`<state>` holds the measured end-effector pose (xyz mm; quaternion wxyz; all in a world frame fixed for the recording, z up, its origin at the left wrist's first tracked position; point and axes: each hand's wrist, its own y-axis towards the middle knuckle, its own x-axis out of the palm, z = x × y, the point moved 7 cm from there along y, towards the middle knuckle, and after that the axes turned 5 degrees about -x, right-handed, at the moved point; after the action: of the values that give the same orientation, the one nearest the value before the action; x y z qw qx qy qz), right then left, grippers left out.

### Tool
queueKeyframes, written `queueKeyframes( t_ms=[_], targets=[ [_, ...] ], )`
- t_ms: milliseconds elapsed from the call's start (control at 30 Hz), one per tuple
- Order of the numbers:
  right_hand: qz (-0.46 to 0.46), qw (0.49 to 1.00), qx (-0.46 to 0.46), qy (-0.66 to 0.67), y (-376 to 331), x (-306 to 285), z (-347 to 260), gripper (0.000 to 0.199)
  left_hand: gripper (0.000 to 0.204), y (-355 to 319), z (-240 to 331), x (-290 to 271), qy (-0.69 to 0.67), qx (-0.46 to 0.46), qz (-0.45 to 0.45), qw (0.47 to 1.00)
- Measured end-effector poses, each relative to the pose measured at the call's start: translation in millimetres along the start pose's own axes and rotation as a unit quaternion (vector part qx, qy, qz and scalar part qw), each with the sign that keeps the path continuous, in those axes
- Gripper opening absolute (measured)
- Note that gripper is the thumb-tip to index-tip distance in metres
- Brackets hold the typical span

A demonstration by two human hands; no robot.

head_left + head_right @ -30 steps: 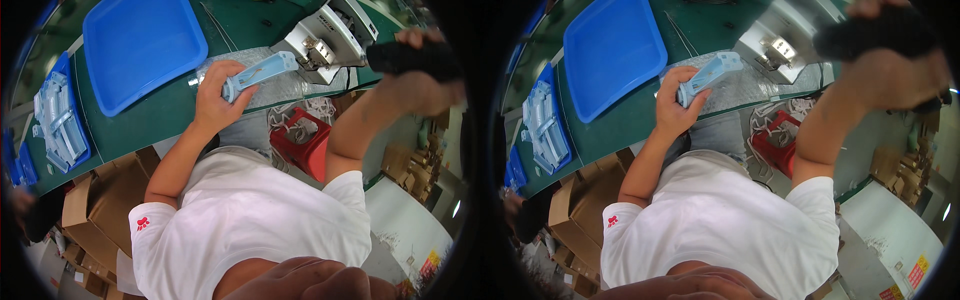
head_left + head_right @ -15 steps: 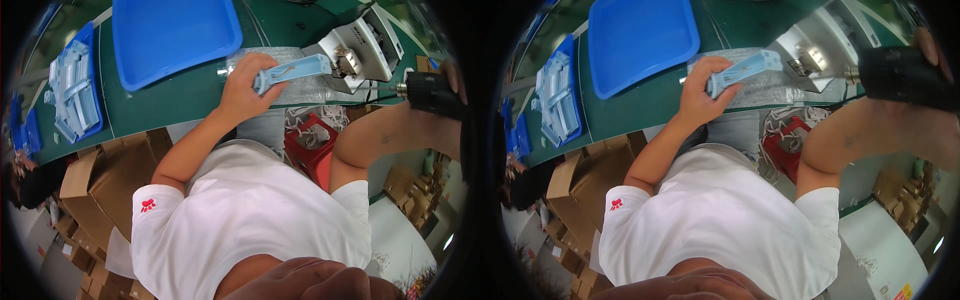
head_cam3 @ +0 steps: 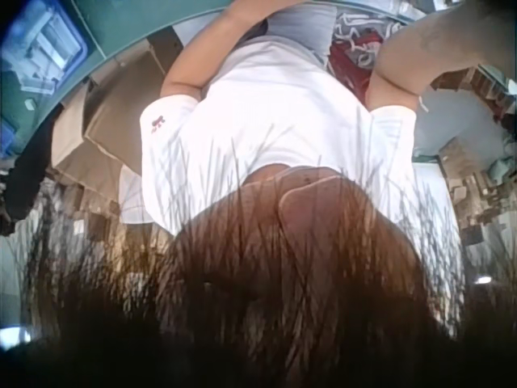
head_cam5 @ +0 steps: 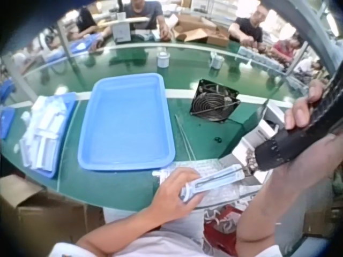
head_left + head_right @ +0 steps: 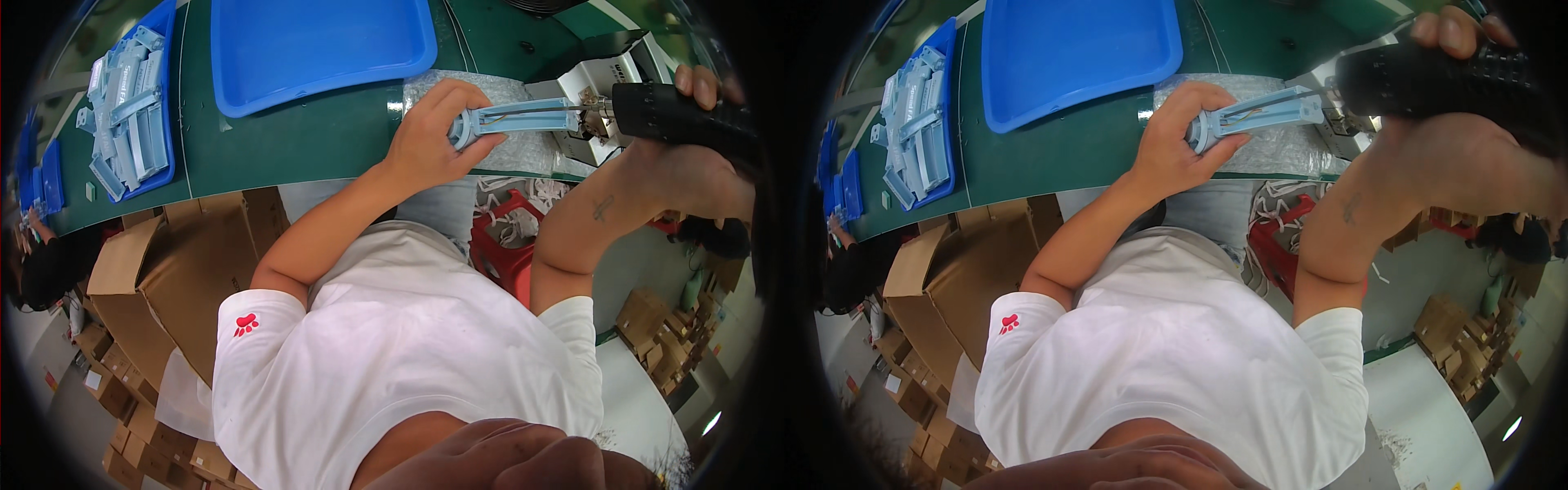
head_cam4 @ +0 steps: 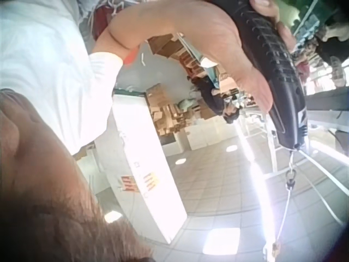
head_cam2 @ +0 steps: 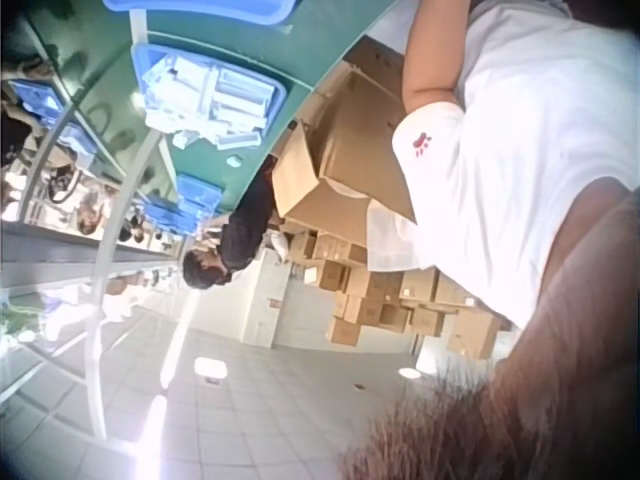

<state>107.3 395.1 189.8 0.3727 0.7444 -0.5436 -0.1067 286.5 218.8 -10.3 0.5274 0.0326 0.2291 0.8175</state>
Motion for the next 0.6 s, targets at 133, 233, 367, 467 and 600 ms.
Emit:
queueKeyframes(
  t_ms=[133,233,367,467,600],
  targets=[
    [0.002,1.000,0.005,0.001,0,-1,2,0.083,0.035,0,1,-1,0.006,0.006,0.002,1.000],
    [0.012,1.000,0.000,-0.009,-3,-2,3,0.081,0.035,0,1,0,0.003,0.005,0.000,1.000],
    [0.019,1.000,-0.007,-0.022,-8,-2,2,0.080,0.035,0,0,0,0.001,-0.002,0.001,1.000],
    [0.021,1.000,-0.002,0.007,-8,-7,4,0.077,0.036,1,-1,0,0.005,0.001,0.000,1.000],
    [0.028,0.999,0.006,0.026,-10,-6,4,0.072,0.036,1,-2,1,-0.001,-0.003,-0.003,1.000]
  ],
)
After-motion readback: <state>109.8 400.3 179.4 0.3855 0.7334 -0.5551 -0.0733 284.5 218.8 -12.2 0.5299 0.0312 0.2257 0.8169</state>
